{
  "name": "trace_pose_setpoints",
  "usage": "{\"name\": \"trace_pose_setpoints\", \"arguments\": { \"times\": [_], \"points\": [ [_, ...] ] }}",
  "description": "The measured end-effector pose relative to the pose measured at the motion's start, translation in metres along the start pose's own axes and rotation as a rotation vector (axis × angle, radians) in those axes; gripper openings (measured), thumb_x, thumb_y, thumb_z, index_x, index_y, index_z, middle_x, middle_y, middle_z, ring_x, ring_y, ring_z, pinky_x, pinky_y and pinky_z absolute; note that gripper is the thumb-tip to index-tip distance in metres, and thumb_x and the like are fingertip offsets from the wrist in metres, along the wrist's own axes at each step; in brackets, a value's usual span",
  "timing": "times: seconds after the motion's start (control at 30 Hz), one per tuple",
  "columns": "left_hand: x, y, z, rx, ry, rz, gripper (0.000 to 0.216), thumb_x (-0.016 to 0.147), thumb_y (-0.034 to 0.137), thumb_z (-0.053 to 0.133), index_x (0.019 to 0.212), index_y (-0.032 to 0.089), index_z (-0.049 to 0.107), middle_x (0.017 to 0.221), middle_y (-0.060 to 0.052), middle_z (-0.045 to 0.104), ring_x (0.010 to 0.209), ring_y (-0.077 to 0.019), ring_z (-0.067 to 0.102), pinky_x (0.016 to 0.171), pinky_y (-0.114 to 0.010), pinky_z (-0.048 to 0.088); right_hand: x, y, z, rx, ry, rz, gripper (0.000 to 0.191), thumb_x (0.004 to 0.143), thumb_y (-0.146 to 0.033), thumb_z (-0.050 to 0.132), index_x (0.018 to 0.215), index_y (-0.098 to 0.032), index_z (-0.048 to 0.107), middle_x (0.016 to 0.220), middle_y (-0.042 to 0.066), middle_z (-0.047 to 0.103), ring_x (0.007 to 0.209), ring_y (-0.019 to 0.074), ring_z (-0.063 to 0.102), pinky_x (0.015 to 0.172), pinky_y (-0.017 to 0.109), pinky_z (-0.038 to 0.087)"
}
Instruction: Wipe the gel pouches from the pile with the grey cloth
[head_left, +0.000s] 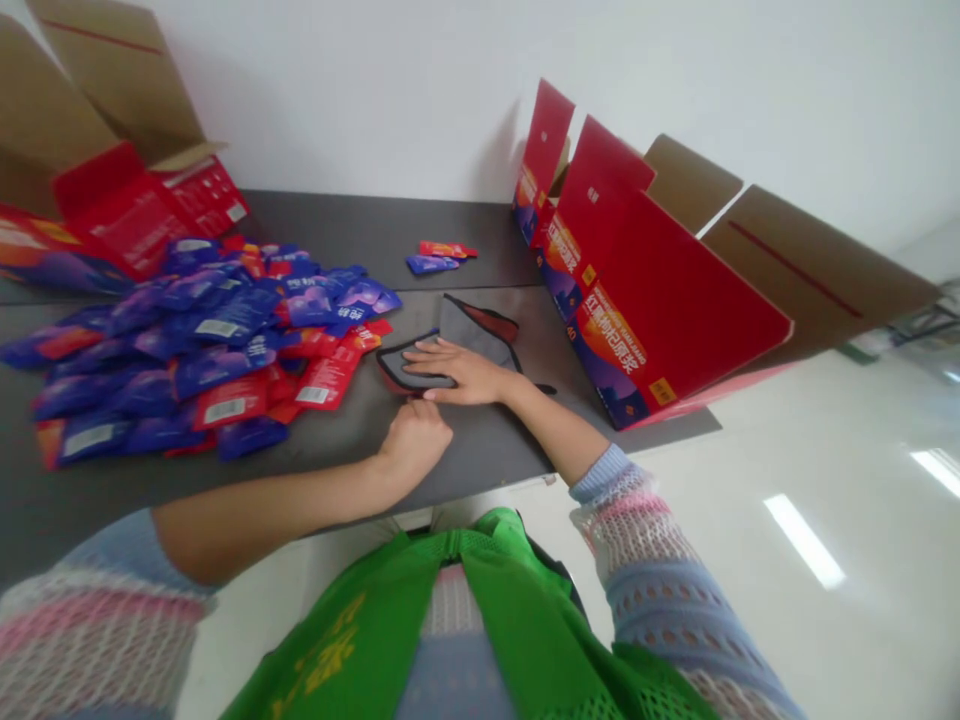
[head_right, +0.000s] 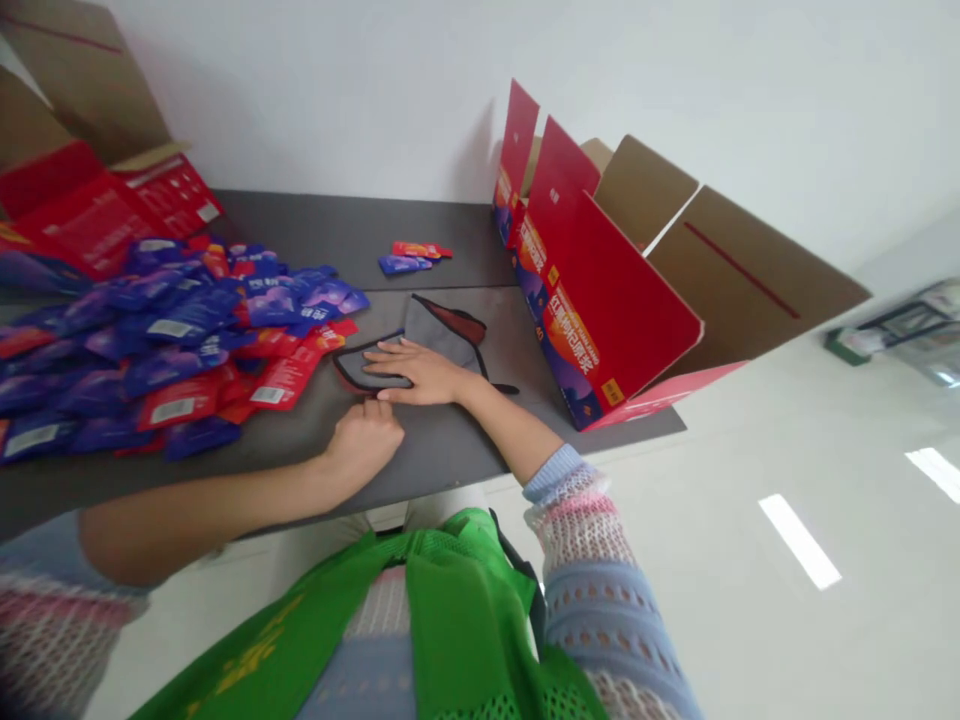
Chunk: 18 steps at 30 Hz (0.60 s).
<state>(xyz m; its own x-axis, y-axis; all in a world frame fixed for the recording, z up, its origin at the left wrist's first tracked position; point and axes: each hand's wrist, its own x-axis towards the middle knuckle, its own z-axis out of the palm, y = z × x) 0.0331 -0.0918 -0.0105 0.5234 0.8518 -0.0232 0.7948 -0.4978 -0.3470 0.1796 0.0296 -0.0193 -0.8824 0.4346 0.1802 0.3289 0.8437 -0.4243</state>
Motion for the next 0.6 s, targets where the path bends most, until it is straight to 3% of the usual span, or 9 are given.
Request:
{"name": "trace_pose_setpoints", "arguments": {
  "times": [0.13, 0.3, 0.43, 0.6],
  "points": [
    [0.0, 0.0, -0.001, 0.0, 0.056, -0.027, 0.042, 0.083, -0.007, 0.032, 0.098, -0.012, 0.071, 0.087, -0.03, 0.068, 0.081, -0.0326, 0.067, 0.062, -0.036, 0.045, 0.003, 0.012, 0.004, -0.097, 0.026, 0.053, 0.055, 0.097, -0.045, 0.057, 0.146, -0.022, 0.05, 0.158, 0.009, 0.042, 0.151, 0.026, 0.029, 0.124, 0.049, 0.021],
    [-0.001, 0.001, -0.007, -0.08, 0.059, -0.065, 0.041, 0.083, -0.007, 0.033, 0.092, -0.011, 0.072, 0.088, -0.032, 0.067, 0.084, -0.0334, 0.067, 0.063, -0.036, 0.045, 0.002, 0.025, 0.0, -0.192, 0.062, 0.287, 0.051, 0.102, -0.039, 0.044, 0.149, -0.019, 0.047, 0.158, 0.008, 0.042, 0.149, 0.0292, 0.034, 0.122, 0.053, 0.023],
    [-0.001, 0.002, -0.007, -0.08, 0.045, -0.074, 0.041, 0.084, -0.005, 0.032, 0.096, -0.011, 0.071, 0.091, -0.032, 0.067, 0.084, -0.0329, 0.066, 0.065, -0.036, 0.045, -0.006, 0.027, -0.01, -0.223, 0.082, 0.412, 0.047, 0.103, -0.034, 0.042, 0.147, -0.018, 0.05, 0.152, 0.01, 0.05, 0.147, 0.0264, 0.038, 0.123, 0.052, 0.022],
    [-0.001, 0.0, -0.006, -0.03, 0.043, -0.042, 0.042, 0.084, -0.005, 0.03, 0.093, -0.01, 0.071, 0.088, -0.03, 0.066, 0.082, -0.0324, 0.066, 0.063, -0.035, 0.043, -0.015, 0.021, -0.017, -0.18, 0.242, 0.493, 0.047, 0.104, -0.035, 0.038, 0.148, -0.02, 0.048, 0.144, 0.008, 0.059, 0.134, 0.0247, 0.054, 0.112, 0.04, 0.041]
  ]
}}
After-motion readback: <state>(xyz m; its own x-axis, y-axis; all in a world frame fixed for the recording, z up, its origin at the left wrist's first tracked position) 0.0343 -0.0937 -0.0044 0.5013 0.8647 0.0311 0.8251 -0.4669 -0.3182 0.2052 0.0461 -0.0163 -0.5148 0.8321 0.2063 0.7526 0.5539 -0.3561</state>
